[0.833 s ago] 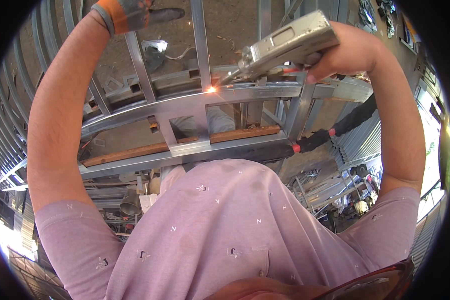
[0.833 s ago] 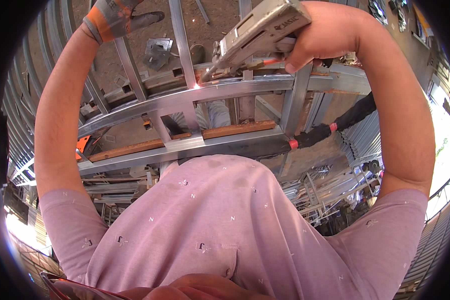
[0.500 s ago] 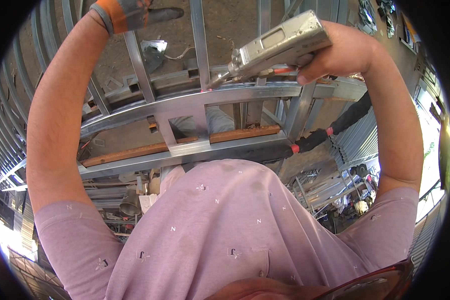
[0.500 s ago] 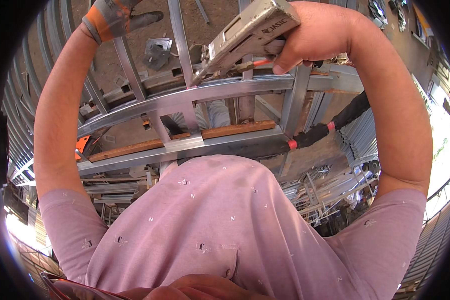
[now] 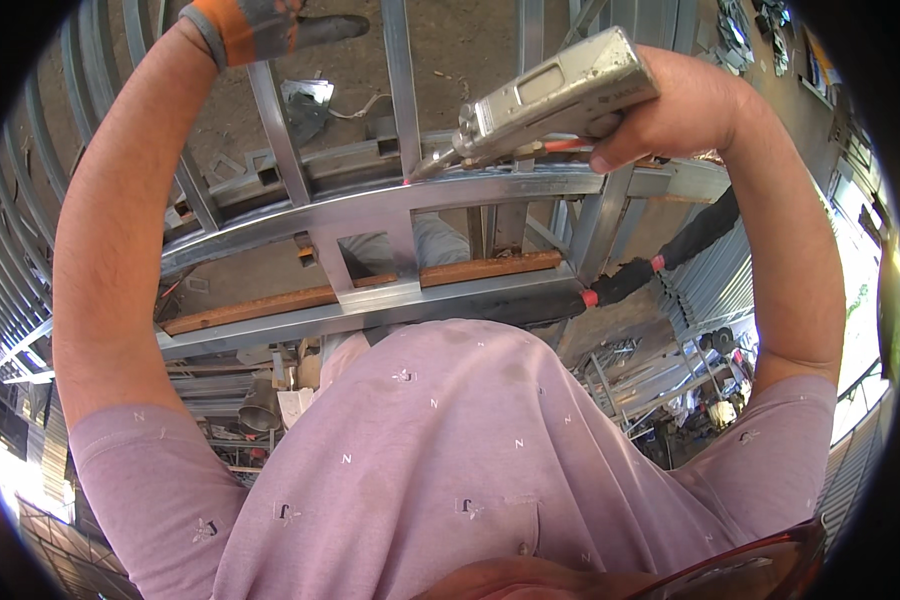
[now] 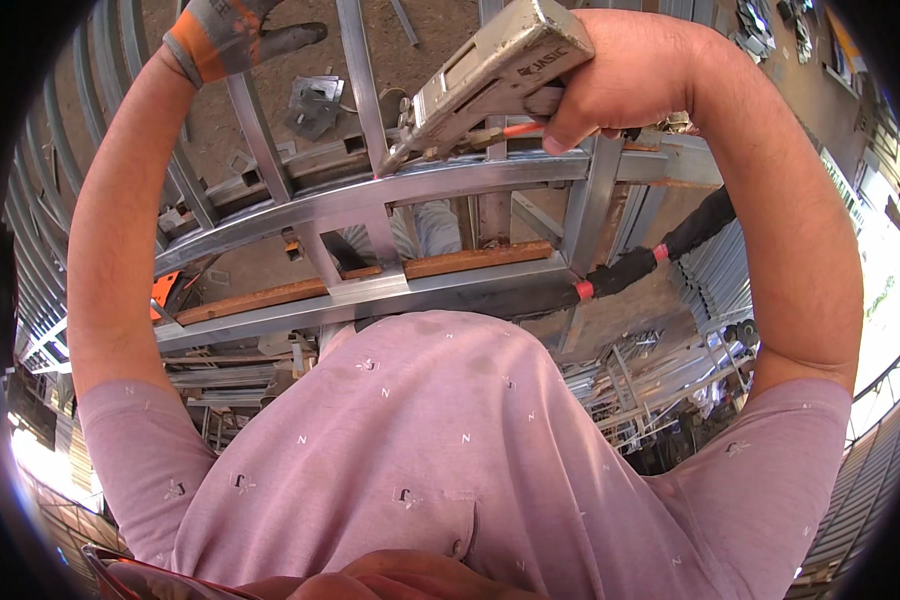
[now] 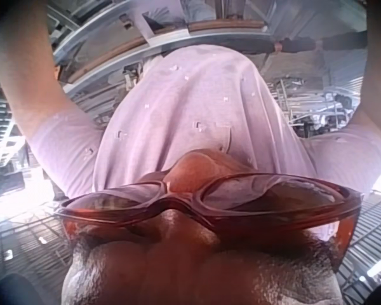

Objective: The person welds a metal frame using a handheld welding torch. They move along the frame, applying welds at various joints and seams while sparks fly. The person adjusts their position and the torch angle to reach different sections of the frame.

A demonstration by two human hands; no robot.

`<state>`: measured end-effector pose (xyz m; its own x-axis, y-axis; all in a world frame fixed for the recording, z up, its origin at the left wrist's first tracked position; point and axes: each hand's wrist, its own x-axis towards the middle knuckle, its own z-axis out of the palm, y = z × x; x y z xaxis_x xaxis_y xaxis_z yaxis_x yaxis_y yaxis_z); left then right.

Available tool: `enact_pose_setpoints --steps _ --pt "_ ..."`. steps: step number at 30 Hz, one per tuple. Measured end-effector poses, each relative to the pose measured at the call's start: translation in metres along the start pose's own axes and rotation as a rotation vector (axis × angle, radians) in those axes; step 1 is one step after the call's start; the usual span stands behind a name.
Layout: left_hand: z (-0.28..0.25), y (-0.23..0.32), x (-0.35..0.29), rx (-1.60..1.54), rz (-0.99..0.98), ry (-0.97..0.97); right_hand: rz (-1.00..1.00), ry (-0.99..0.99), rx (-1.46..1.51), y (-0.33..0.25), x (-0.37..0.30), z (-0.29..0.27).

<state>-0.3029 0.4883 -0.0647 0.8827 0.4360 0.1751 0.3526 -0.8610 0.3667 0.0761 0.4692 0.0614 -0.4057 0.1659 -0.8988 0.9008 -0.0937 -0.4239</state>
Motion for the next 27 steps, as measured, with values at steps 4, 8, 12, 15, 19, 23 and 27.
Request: enact_pose_setpoints --steps 4,8,12,15,19,23,27 --pt "0.0041 0.0018 0.0021 -0.006 0.01 0.007 -0.002 0.007 0.005 0.0004 0.0 0.0023" --pt "0.0057 0.0018 0.0025 -0.006 0.012 0.011 0.0 0.009 0.016 0.0004 -0.001 0.003" --pt "0.0056 0.0006 0.0023 -0.003 0.018 0.014 0.009 0.01 0.026 0.0007 -0.0015 0.0033" --pt "0.006 0.0008 0.0024 -0.006 0.024 0.014 0.009 0.02 0.037 0.0019 -0.0034 0.0051" --pt "0.0058 0.001 0.0029 -0.007 0.029 0.018 -0.009 0.004 0.078 0.0062 -0.0021 0.0036" --pt "0.0053 0.0018 0.0018 -0.009 0.028 0.022 0.003 -0.011 0.083 0.0032 -0.0031 0.0049" --pt "0.0043 0.0027 0.002 -0.008 0.029 0.02 0.026 -0.024 0.108 0.0049 -0.0031 0.0039"
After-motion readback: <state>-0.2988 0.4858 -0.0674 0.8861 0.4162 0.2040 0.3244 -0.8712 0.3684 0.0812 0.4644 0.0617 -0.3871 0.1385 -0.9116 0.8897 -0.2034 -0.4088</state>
